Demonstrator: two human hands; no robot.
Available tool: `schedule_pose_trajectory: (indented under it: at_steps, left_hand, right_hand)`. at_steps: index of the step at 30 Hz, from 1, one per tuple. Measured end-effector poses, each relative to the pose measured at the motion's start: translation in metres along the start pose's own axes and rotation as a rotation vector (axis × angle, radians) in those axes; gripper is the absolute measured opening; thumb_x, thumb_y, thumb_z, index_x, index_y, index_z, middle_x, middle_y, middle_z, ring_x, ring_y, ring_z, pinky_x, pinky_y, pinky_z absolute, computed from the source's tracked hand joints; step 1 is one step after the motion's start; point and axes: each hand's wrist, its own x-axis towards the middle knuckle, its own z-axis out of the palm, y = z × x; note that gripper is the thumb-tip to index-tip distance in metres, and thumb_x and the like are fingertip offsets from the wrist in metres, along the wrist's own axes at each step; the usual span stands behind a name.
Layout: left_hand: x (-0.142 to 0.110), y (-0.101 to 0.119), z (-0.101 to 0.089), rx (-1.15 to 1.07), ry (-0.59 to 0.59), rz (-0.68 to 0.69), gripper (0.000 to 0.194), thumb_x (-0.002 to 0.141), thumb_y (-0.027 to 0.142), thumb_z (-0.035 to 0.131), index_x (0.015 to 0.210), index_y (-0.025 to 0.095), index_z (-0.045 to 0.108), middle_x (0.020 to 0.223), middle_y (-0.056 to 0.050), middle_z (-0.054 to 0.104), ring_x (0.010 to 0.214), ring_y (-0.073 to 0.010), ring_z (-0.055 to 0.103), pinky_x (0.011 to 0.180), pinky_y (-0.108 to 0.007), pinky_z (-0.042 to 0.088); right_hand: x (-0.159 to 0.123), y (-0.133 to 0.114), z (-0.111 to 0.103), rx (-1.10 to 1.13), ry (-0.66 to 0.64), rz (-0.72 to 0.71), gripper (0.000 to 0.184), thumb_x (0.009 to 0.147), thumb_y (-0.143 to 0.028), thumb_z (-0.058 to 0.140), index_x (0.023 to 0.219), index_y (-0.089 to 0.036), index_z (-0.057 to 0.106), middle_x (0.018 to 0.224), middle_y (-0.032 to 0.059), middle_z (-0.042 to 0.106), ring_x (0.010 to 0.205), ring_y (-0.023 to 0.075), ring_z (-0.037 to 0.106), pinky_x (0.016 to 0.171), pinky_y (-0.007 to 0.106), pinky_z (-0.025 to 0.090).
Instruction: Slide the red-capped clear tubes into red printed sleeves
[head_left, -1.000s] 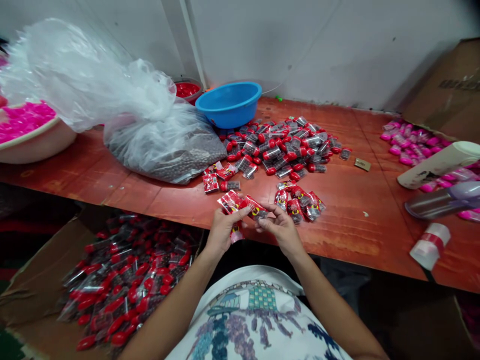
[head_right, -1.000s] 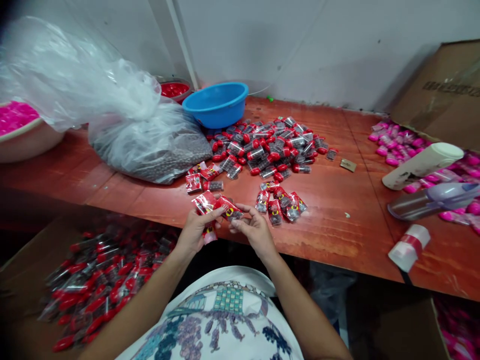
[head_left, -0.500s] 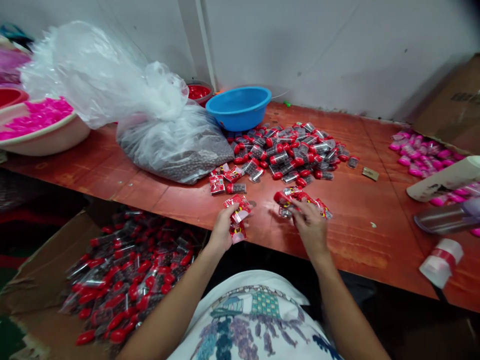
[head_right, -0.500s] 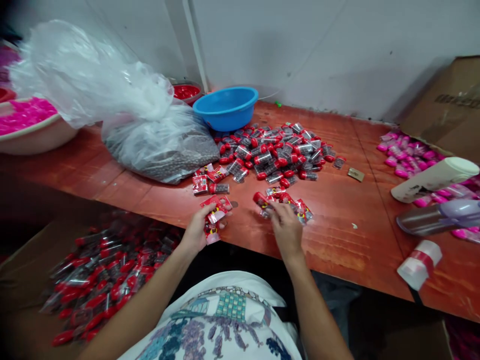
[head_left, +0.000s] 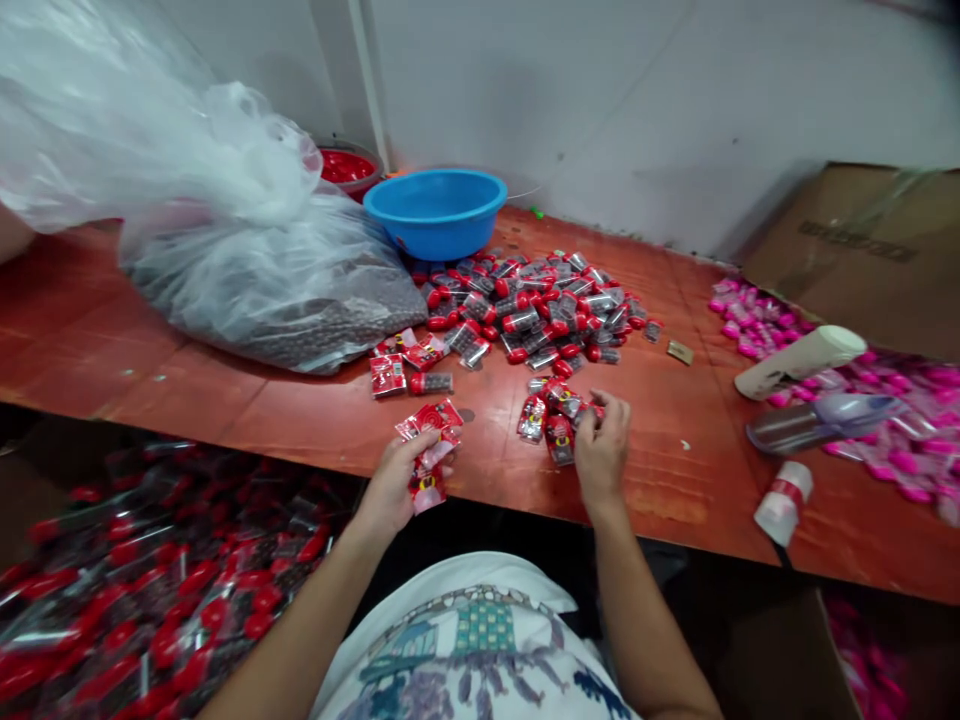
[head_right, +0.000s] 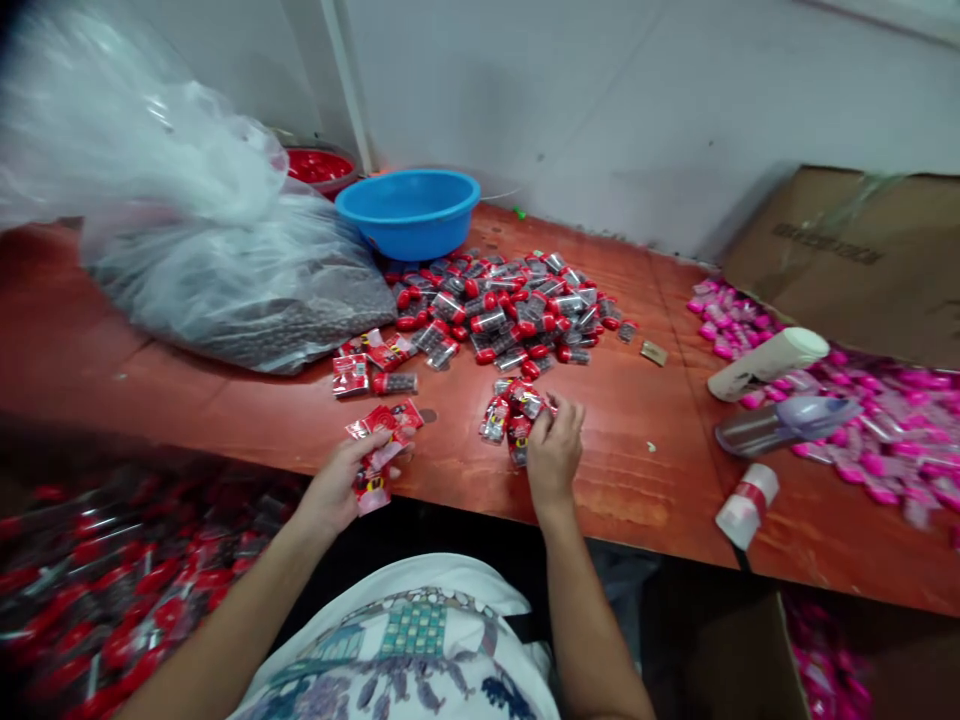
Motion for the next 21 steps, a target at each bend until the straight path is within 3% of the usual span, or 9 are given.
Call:
schedule_pose_trajectory:
  at_steps: [2,6,8,11,14,17,21]
  left_hand:
    - [-0.001,-0.003,0.005,-0.001,-0.024,0.001,0.022,0.068,0.018,0.071,0.088,0.009,0.068,0.080,-0.010,0.072,0.064,-0.0186,0.067,0.044,-0.024,0.053]
    - [-0.007,-0.013,0.021,-0.066,-0.091,0.011,0.024,0.065,0.020,0.076,0.086,0.012,0.067,0.075,-0.006,0.071,0.055,-0.0145,0.064,0.043,-0.023,0.053]
    - [-0.010,-0.015,0.025,-0.110,-0.116,-0.001,0.025,0.064,0.020,0.077,0.086,0.012,0.067,0.069,-0.003,0.069,0.051,-0.0122,0.061,0.044,-0.022,0.052]
    - [-0.013,-0.012,0.022,-0.122,-0.075,-0.002,0.026,0.062,0.018,0.077,0.086,0.012,0.068,0.065,-0.002,0.068,0.047,-0.0116,0.059,0.042,-0.022,0.052]
    - [-0.011,-0.006,0.010,-0.096,-0.024,0.036,0.026,0.063,0.019,0.076,0.087,0.010,0.069,0.068,-0.004,0.069,0.048,-0.0121,0.060,0.039,-0.020,0.049]
    - [-0.006,0.000,-0.004,-0.098,0.063,0.116,0.023,0.062,0.020,0.077,0.081,0.010,0.068,0.062,-0.003,0.067,0.044,-0.0092,0.056,0.036,-0.016,0.043]
    - [0.002,0.007,-0.017,-0.124,0.122,0.170,0.021,0.058,0.019,0.080,0.070,0.011,0.066,0.051,0.001,0.061,0.037,-0.0056,0.049,0.034,-0.014,0.038]
  right_hand:
    - [-0.011,-0.012,0.002,0.191,-0.096,0.045,0.026,0.088,-0.029,0.046,0.105,-0.018,0.062,0.100,0.0088,0.063,0.092,0.0209,0.058,0.083,0.035,0.045]
    - [-0.047,-0.041,0.015,0.525,-0.568,0.091,0.025,0.083,-0.035,0.058,0.104,-0.024,0.066,0.093,0.0029,0.067,0.077,0.0164,0.060,0.071,0.028,0.048]
    - [-0.062,-0.052,0.025,0.582,-0.695,0.096,0.031,0.080,-0.034,0.062,0.110,-0.026,0.065,0.091,0.0013,0.068,0.072,0.0154,0.060,0.068,0.027,0.048]
    - [-0.069,-0.062,0.037,0.662,-0.731,0.113,0.027,0.083,-0.033,0.058,0.108,-0.025,0.064,0.093,0.0009,0.069,0.077,0.0164,0.062,0.071,0.027,0.049]
    - [-0.059,-0.065,0.048,0.673,-0.821,0.038,0.024,0.085,-0.033,0.054,0.105,-0.024,0.065,0.093,0.0000,0.069,0.083,0.0172,0.063,0.076,0.028,0.048]
    - [-0.039,-0.067,0.066,0.554,-0.876,-0.134,0.027,0.091,-0.033,0.047,0.109,-0.025,0.064,0.094,0.0009,0.070,0.084,0.0175,0.064,0.077,0.028,0.048]
    - [-0.011,-0.072,0.107,0.231,-0.731,-0.426,0.032,0.092,-0.018,0.041,0.117,-0.020,0.062,0.113,0.0082,0.066,0.103,0.0211,0.058,0.088,0.033,0.044]
